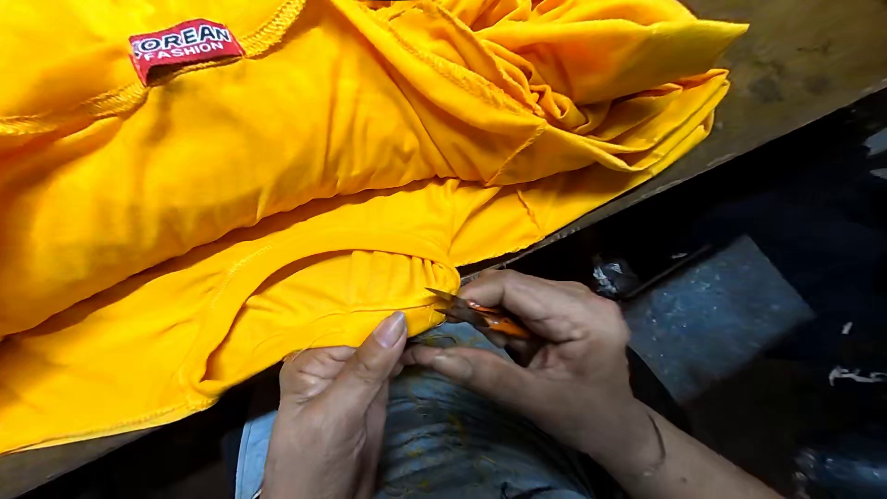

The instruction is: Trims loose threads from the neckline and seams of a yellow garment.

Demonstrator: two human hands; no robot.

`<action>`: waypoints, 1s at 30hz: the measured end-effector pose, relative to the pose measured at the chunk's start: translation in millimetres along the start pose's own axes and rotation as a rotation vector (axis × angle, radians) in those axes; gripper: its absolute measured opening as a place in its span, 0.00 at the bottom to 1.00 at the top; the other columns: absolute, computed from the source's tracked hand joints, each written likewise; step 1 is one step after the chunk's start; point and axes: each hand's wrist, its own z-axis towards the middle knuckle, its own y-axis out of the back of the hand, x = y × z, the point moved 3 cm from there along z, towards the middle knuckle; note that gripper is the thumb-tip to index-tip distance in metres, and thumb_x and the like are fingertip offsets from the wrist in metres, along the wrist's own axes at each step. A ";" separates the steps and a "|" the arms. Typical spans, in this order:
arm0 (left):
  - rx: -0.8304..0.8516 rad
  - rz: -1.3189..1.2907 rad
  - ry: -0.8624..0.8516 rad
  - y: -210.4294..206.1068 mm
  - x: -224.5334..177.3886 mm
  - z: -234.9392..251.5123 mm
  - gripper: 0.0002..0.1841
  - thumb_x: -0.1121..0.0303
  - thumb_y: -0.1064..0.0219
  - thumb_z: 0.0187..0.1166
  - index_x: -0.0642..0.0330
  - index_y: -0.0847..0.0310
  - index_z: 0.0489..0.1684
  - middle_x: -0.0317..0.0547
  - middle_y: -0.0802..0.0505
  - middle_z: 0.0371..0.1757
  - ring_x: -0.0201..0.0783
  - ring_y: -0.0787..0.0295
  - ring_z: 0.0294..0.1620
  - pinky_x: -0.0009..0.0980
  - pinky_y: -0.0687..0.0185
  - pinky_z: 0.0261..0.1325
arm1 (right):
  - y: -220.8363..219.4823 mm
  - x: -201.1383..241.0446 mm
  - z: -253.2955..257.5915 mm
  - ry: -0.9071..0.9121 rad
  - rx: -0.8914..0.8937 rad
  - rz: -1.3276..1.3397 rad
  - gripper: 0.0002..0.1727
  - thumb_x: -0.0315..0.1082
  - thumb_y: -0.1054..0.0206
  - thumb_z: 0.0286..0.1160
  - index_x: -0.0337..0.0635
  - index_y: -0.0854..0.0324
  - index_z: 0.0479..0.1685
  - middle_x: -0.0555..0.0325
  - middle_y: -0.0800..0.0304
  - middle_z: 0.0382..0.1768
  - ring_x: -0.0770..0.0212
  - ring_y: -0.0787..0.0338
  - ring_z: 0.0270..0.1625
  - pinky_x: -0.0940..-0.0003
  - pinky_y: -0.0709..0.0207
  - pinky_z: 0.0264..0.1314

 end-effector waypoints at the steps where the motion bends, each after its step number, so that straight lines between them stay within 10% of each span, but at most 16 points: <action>1: 0.005 0.012 -0.007 -0.2 0.8 -0.5 0.11 0.67 0.30 0.82 0.66 0.06 0.41 0.58 0.04 0.45 0.44 0.04 0.47 0.41 0.08 0.58 | -4.0 0.2 0.0 -0.020 -0.022 0.032 0.09 0.32 0.20 0.65 0.37 0.14 0.35 0.67 0.14 0.29 0.81 0.21 0.28 0.88 0.28 0.26; 4: -0.007 0.030 -0.013 2.1 2.3 -1.7 0.11 0.66 0.30 0.81 0.65 0.06 0.42 0.58 0.04 0.43 0.44 0.04 0.44 0.41 0.08 0.54 | -9.8 3.6 2.1 -0.003 -0.039 0.064 0.03 0.19 0.28 0.61 0.33 0.13 0.32 0.61 0.12 0.29 0.76 0.14 0.31 0.85 0.19 0.30; 9: -0.054 0.001 0.036 2.8 0.9 -2.9 0.11 0.66 0.31 0.82 0.65 0.07 0.35 0.54 0.06 0.34 0.37 0.07 0.29 0.33 0.07 0.39 | -12.0 6.0 -8.7 0.156 0.152 0.077 0.04 0.26 0.32 0.65 0.36 0.15 0.27 0.64 0.20 0.22 0.77 0.22 0.27 0.84 0.29 0.27; 13: -0.010 -0.026 0.139 6.0 9.6 -4.3 0.15 0.68 0.38 0.87 0.74 0.10 0.49 0.72 0.07 0.53 0.50 0.02 0.39 0.38 0.05 0.36 | -9.1 5.9 -24.7 0.202 0.344 0.105 0.10 0.32 0.36 0.77 0.36 0.15 0.31 0.61 0.20 0.23 0.73 0.22 0.28 0.80 0.31 0.29; 21: -0.086 0.043 0.084 2.0 15.3 -6.3 0.08 0.68 0.28 0.79 0.65 0.06 0.39 0.54 0.07 0.36 0.29 0.16 0.28 0.22 0.20 0.32 | 7.5 -2.1 -9.1 -0.229 0.013 0.212 0.02 0.27 0.27 0.73 0.38 0.10 0.36 0.67 0.14 0.23 0.78 0.23 0.20 0.86 0.29 0.19; 30: -0.048 0.139 0.046 2.5 17.0 -5.7 0.08 0.69 0.29 0.80 0.65 0.07 0.38 0.55 0.08 0.33 0.29 0.21 0.23 0.20 0.26 0.26 | 0.0 -2.5 -5.2 -0.213 -0.012 0.141 0.07 0.20 0.33 0.63 0.36 0.11 0.33 0.66 0.15 0.23 0.79 0.24 0.20 0.86 0.29 0.17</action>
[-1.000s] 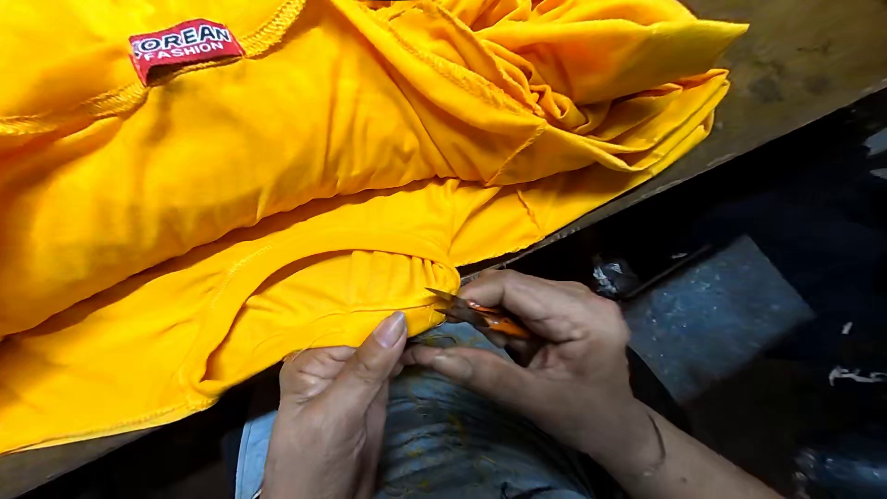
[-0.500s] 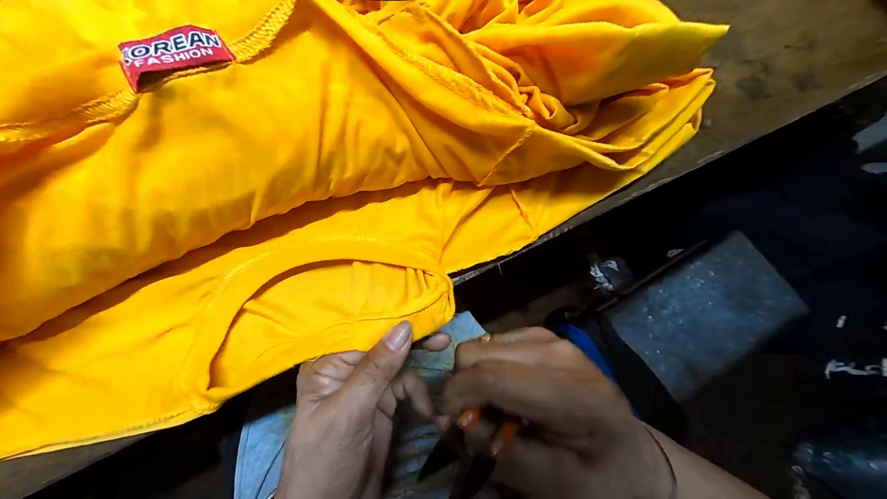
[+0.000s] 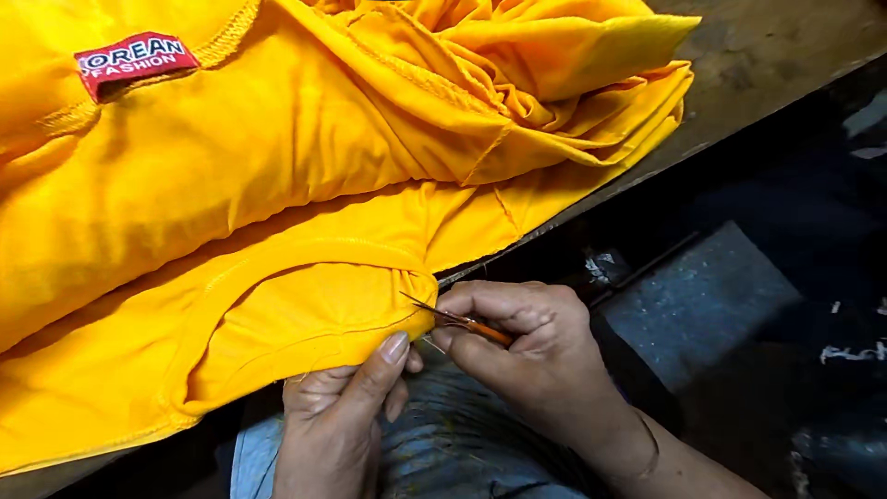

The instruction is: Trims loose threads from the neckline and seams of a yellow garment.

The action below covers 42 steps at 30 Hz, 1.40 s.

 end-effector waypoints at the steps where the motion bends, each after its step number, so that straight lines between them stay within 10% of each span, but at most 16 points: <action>1: 0.001 -0.005 0.003 0.0 -0.2 -0.1 0.09 0.68 0.29 0.80 0.65 0.07 0.38 0.55 0.09 0.33 0.28 0.22 0.23 0.20 0.27 0.26 | 1.1 -1.1 -0.8 -0.019 0.016 0.036 0.06 0.20 0.33 0.64 0.36 0.11 0.34 0.66 0.15 0.22 0.78 0.23 0.19 0.86 0.29 0.17; 24: -0.004 0.063 -0.022 0.4 -3.4 3.1 0.07 0.69 0.29 0.80 0.60 0.08 0.32 0.39 0.21 0.18 0.23 0.34 0.16 0.18 0.40 0.18 | 1.6 -14.6 3.1 -0.181 0.066 0.395 0.05 0.23 0.33 0.75 0.33 0.12 0.34 0.60 0.22 0.18 0.75 0.30 0.16 0.83 0.35 0.17; 33: 0.008 -0.028 0.075 -1.6 -4.9 7.1 0.13 0.68 0.33 0.83 0.65 0.08 0.30 0.40 0.18 0.16 0.21 0.33 0.12 0.16 0.38 0.15 | 0.2 -4.0 1.8 0.186 0.001 0.004 0.02 0.20 0.31 0.59 0.35 0.15 0.27 0.65 0.18 0.23 0.80 0.23 0.25 0.88 0.30 0.23; 42: -0.063 0.043 0.058 -5.9 -8.3 12.0 0.04 0.76 0.19 0.65 0.64 0.08 0.31 0.50 0.13 0.19 0.28 0.22 0.14 0.21 0.24 0.18 | -9.3 -1.4 -13.6 0.454 0.143 -0.347 0.09 0.33 0.39 0.77 0.39 0.17 0.32 0.63 0.22 0.23 0.73 0.22 0.27 0.81 0.31 0.26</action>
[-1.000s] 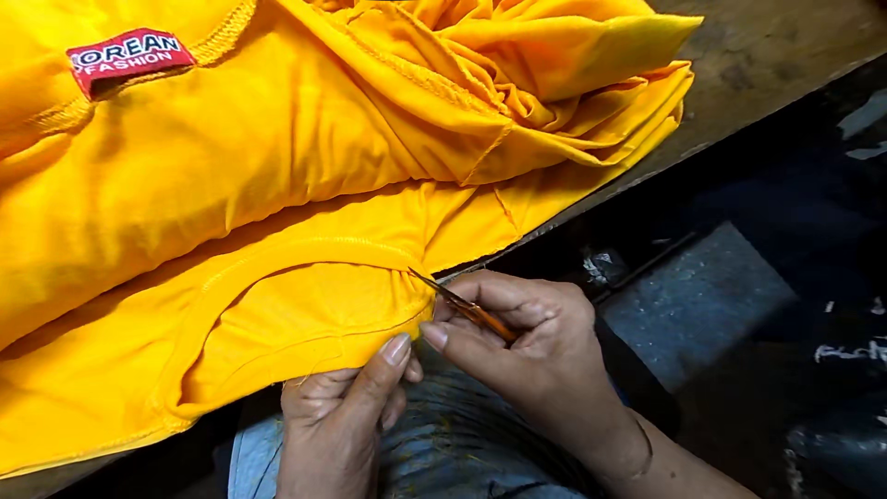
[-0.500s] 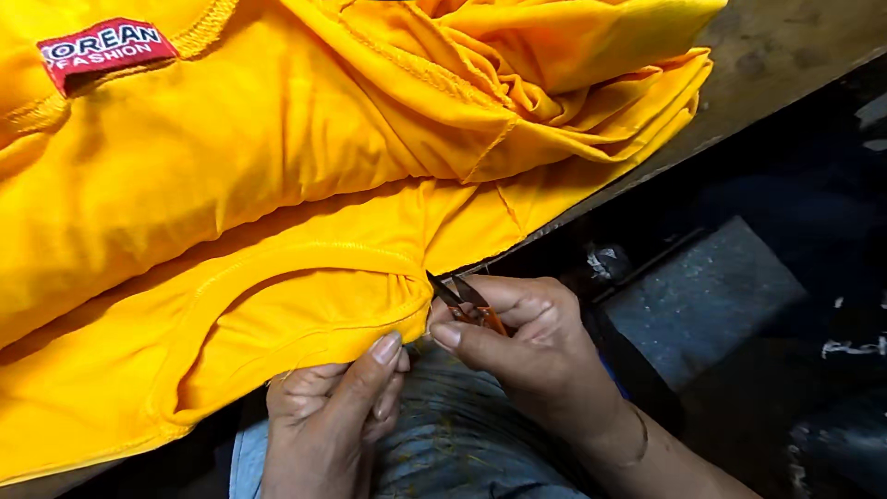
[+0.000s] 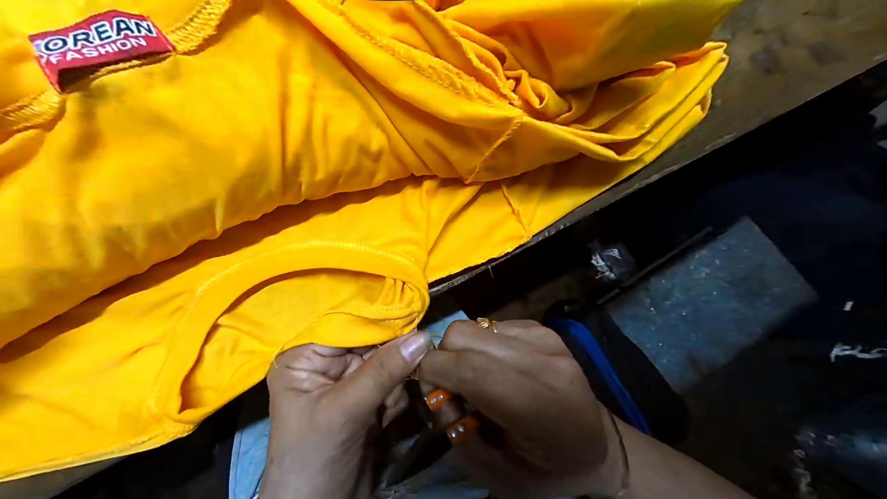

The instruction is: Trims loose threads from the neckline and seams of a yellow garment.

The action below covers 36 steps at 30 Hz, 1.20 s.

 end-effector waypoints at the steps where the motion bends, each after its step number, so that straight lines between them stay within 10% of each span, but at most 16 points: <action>1: 0.006 -0.021 0.027 -0.1 -1.8 -0.2 0.03 0.76 0.20 0.66 0.64 0.07 0.31 0.50 0.12 0.20 0.27 0.22 0.14 0.21 0.24 0.18 | 2.1 -0.2 0.2 -0.001 0.001 -0.003 0.11 0.34 0.40 0.81 0.39 0.16 0.35 0.62 0.21 0.24 0.72 0.22 0.28 0.80 0.30 0.28; 4: 0.079 -0.149 0.109 3.6 -6.4 -0.2 0.03 0.76 0.21 0.67 0.66 0.07 0.33 0.51 0.10 0.23 0.26 0.22 0.14 0.20 0.25 0.17 | 15.2 -3.3 -0.7 -0.072 -0.029 -0.113 0.24 0.50 0.48 0.92 0.38 0.15 0.50 0.62 0.20 0.31 0.72 0.21 0.34 0.80 0.26 0.34; 8: 0.215 -0.326 0.223 5.0 -9.2 -0.4 0.04 0.75 0.24 0.71 0.67 0.08 0.36 0.46 0.13 0.25 0.22 0.28 0.15 0.16 0.35 0.16 | 25.8 -18.1 -6.9 -0.053 -0.075 -0.388 0.25 0.42 0.51 0.91 0.33 0.13 0.63 0.56 0.19 0.36 0.65 0.21 0.38 0.74 0.28 0.38; 23: 0.220 -0.477 0.311 2.8 3.3 -4.9 0.04 0.78 0.25 0.70 0.68 0.08 0.37 0.49 0.11 0.30 0.23 0.26 0.18 0.16 0.33 0.18 | 16.9 -24.6 -2.1 0.059 -0.156 -0.453 0.18 0.37 0.42 0.87 0.33 0.10 0.49 0.56 0.19 0.28 0.62 0.20 0.33 0.71 0.29 0.32; 28: 0.187 -0.362 0.246 6.2 7.0 -6.7 0.04 0.79 0.22 0.67 0.67 0.08 0.36 0.52 0.10 0.28 0.24 0.25 0.17 0.17 0.31 0.18 | 22.4 -28.0 -0.4 -0.078 -0.128 -0.128 0.21 0.41 0.46 0.91 0.31 0.14 0.54 0.60 0.15 0.37 0.75 0.18 0.39 0.82 0.23 0.40; 32: 0.240 -0.293 0.239 12.3 14.0 -10.6 0.06 0.80 0.22 0.67 0.68 0.09 0.38 0.56 0.08 0.32 0.26 0.22 0.17 0.20 0.27 0.19 | 18.6 -23.9 10.4 -0.003 -0.099 -0.118 0.22 0.30 0.31 0.66 0.29 0.16 0.61 0.55 0.11 0.41 0.71 0.14 0.43 0.80 0.18 0.44; 36: 0.247 -0.231 0.239 18.1 18.9 -13.5 0.06 0.80 0.22 0.66 0.68 0.10 0.37 0.55 0.07 0.31 0.26 0.23 0.16 0.20 0.28 0.17 | 7.7 -28.7 20.7 0.005 -0.111 -0.080 0.13 0.24 0.32 0.65 0.30 0.09 0.47 0.58 0.17 0.30 0.72 0.20 0.33 0.81 0.26 0.34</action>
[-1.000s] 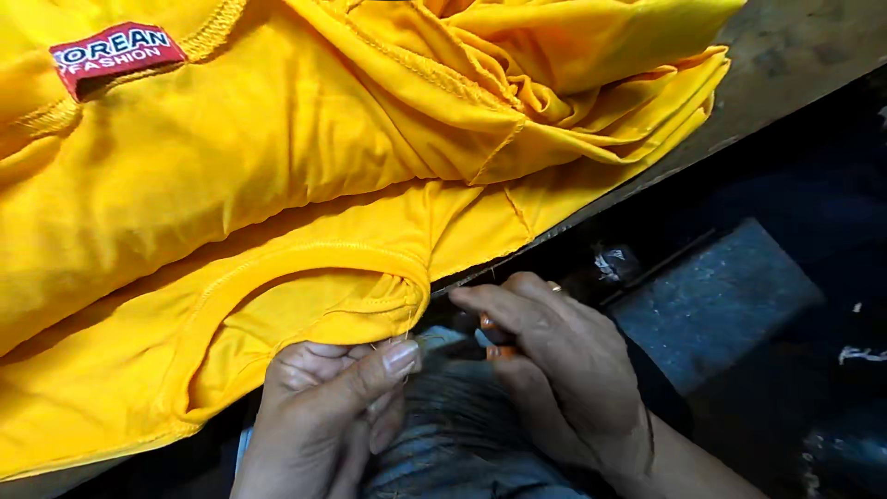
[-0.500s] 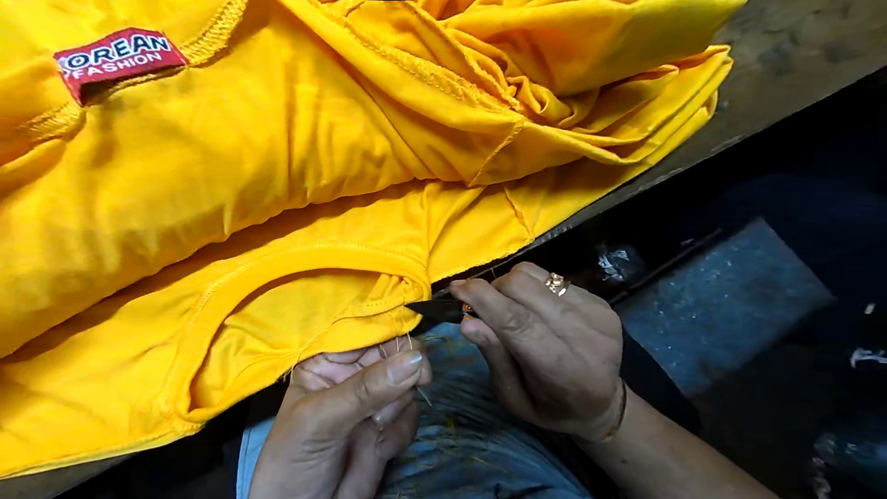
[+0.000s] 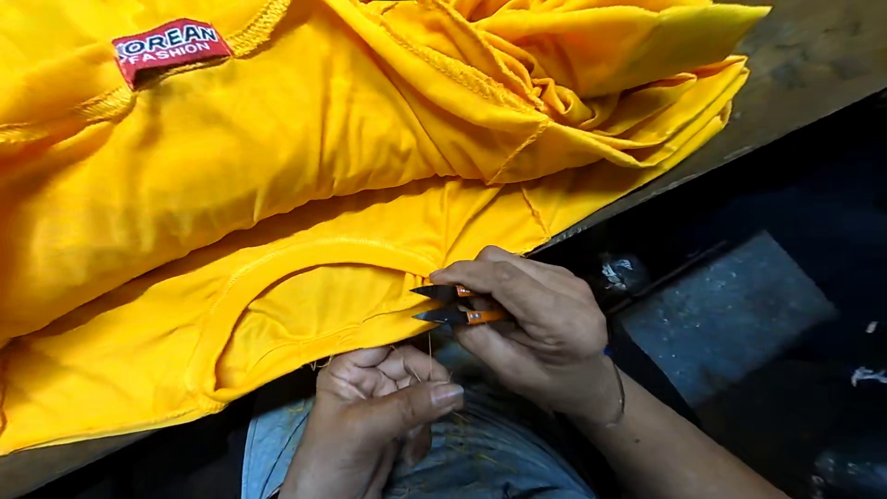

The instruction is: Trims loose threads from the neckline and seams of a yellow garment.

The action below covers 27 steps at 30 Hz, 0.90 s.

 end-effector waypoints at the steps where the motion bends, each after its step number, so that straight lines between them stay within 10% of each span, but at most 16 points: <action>1: -0.007 0.005 0.002 2.1 0.2 -1.1 0.07 0.80 0.21 0.66 0.69 0.09 0.39 0.55 0.07 0.32 0.26 0.22 0.17 0.20 0.28 0.17 | -0.8 -0.9 1.1 -0.020 -0.007 0.039 0.12 0.23 0.31 0.65 0.30 0.09 0.46 0.57 0.14 0.32 0.72 0.18 0.34 0.81 0.23 0.36; 4: 0.001 -0.032 0.015 8.9 2.2 -3.4 0.13 0.78 0.21 0.67 0.70 0.10 0.49 0.55 0.07 0.33 0.27 0.20 0.19 0.20 0.25 0.20 | -1.2 -2.2 -0.1 -0.062 -0.007 0.091 0.10 0.22 0.30 0.64 0.30 0.10 0.43 0.58 0.14 0.32 0.74 0.18 0.34 0.83 0.22 0.35; 15: 0.001 0.384 -0.038 14.7 5.5 -3.0 0.05 0.71 0.25 0.75 0.64 0.06 0.38 0.48 0.07 0.27 0.27 0.18 0.18 0.20 0.22 0.21 | 7.0 -0.9 -4.0 0.006 0.117 -0.049 0.08 0.25 0.34 0.72 0.32 0.11 0.44 0.58 0.15 0.32 0.72 0.18 0.34 0.81 0.24 0.35; 20: -0.049 0.164 -0.144 30.7 -3.3 -24.9 0.13 0.68 0.29 0.80 0.68 0.10 0.54 0.54 0.06 0.33 0.29 0.16 0.20 0.23 0.20 0.22 | 16.0 -4.2 -2.8 0.053 0.174 -0.031 0.09 0.27 0.36 0.73 0.34 0.11 0.43 0.59 0.15 0.32 0.72 0.18 0.35 0.80 0.25 0.35; 27: -0.240 -0.047 -0.095 23.3 -19.7 -25.0 0.25 0.58 0.49 0.94 0.67 0.13 0.33 0.58 0.08 0.23 0.31 0.18 0.11 0.21 0.24 0.14 | 20.9 -1.6 4.2 0.120 0.320 -0.037 0.11 0.30 0.40 0.75 0.37 0.12 0.39 0.61 0.19 0.27 0.71 0.22 0.31 0.77 0.30 0.31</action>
